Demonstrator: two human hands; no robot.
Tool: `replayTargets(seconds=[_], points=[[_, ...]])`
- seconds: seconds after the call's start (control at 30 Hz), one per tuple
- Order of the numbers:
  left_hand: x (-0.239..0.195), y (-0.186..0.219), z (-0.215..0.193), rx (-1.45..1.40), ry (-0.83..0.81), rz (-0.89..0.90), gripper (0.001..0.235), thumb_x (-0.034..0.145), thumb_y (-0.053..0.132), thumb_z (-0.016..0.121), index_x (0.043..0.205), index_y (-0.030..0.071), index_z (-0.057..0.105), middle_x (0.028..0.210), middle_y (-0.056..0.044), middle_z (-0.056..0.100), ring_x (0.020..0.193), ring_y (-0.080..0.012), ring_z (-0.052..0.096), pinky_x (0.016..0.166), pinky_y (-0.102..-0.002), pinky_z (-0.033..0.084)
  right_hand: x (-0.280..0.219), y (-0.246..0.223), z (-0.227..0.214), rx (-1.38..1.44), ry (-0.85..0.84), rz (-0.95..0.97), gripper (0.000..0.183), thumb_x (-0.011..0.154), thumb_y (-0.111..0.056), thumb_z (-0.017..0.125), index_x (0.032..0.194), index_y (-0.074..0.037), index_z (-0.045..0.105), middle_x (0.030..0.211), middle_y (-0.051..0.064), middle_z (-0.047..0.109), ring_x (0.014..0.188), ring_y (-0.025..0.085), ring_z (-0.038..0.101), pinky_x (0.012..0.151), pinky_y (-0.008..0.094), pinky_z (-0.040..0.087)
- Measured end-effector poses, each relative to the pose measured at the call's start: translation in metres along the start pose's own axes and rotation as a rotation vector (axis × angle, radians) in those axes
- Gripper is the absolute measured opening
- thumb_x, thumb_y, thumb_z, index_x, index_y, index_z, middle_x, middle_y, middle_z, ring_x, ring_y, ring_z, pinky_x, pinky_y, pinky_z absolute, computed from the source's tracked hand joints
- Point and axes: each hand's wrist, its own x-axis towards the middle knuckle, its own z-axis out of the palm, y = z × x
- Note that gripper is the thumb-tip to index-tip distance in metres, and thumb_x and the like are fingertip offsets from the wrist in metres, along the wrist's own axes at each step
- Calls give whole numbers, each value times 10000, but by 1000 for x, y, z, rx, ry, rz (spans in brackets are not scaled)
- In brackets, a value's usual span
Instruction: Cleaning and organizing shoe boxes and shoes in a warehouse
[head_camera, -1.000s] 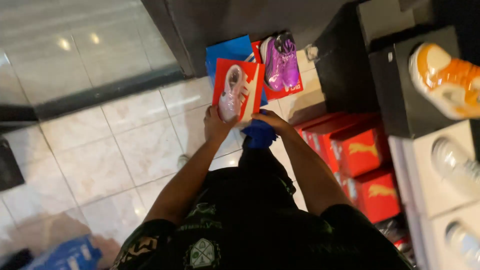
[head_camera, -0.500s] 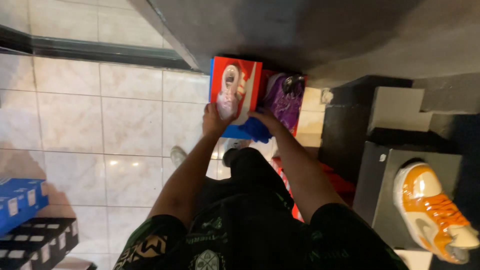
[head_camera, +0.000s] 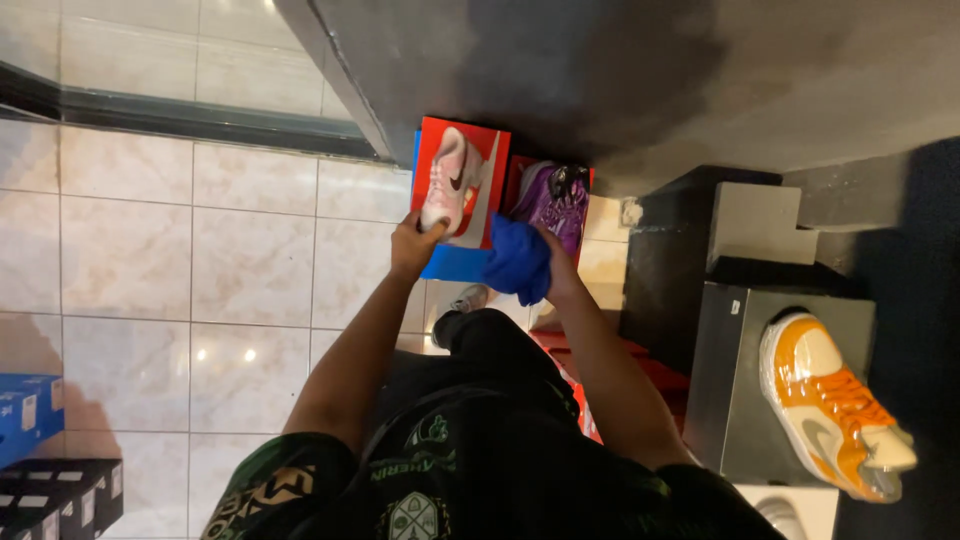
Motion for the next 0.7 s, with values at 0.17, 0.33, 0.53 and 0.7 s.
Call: replayTargets(seconds=[0.17, 0.33, 0.53, 0.7], points=[[-79, 39, -57, -633, -124, -98, 527, 814, 273, 809, 1278, 48, 699, 1041, -173, 718, 872, -235, 646, 702, -354, 580, -118, 7, 39, -106, -181, -723, 619, 883, -140, 790, 1458, -121, 562, 1163, 50, 669, 998, 124, 650, 898, 265, 568], [-161, 41, -107, -750, -285, 92, 573, 812, 86, 703, 1371, -5, 620, 1116, -169, 675, 931, -225, 640, 741, -309, 580, -182, 24, 88, -893, -62, -1649, 642, 899, -337, 753, 1452, -72, 564, 1595, 264, 277, 1499, 467, 230, 1242, 630, 91], [-221, 72, -191, -843, -292, 341, 810, 646, 60, 968, 1345, -6, 565, 1230, -202, 637, 1077, -283, 647, 883, -401, 606, -193, 40, 112, -546, -37, -1489, 799, 871, -346, 744, 1562, -82, 440, 1670, 227, 92, 1568, 375, 76, 1287, 514, 14], [-214, 68, -201, -901, -339, 609, 976, 571, 132, 1036, 1323, 62, 417, 1273, -101, 545, 1108, -234, 608, 905, -317, 587, -236, 24, 122, -522, -201, -1519, 814, 848, -280, 717, 1556, -30, 402, 1668, 254, 18, 1565, 405, 17, 1292, 517, 62]])
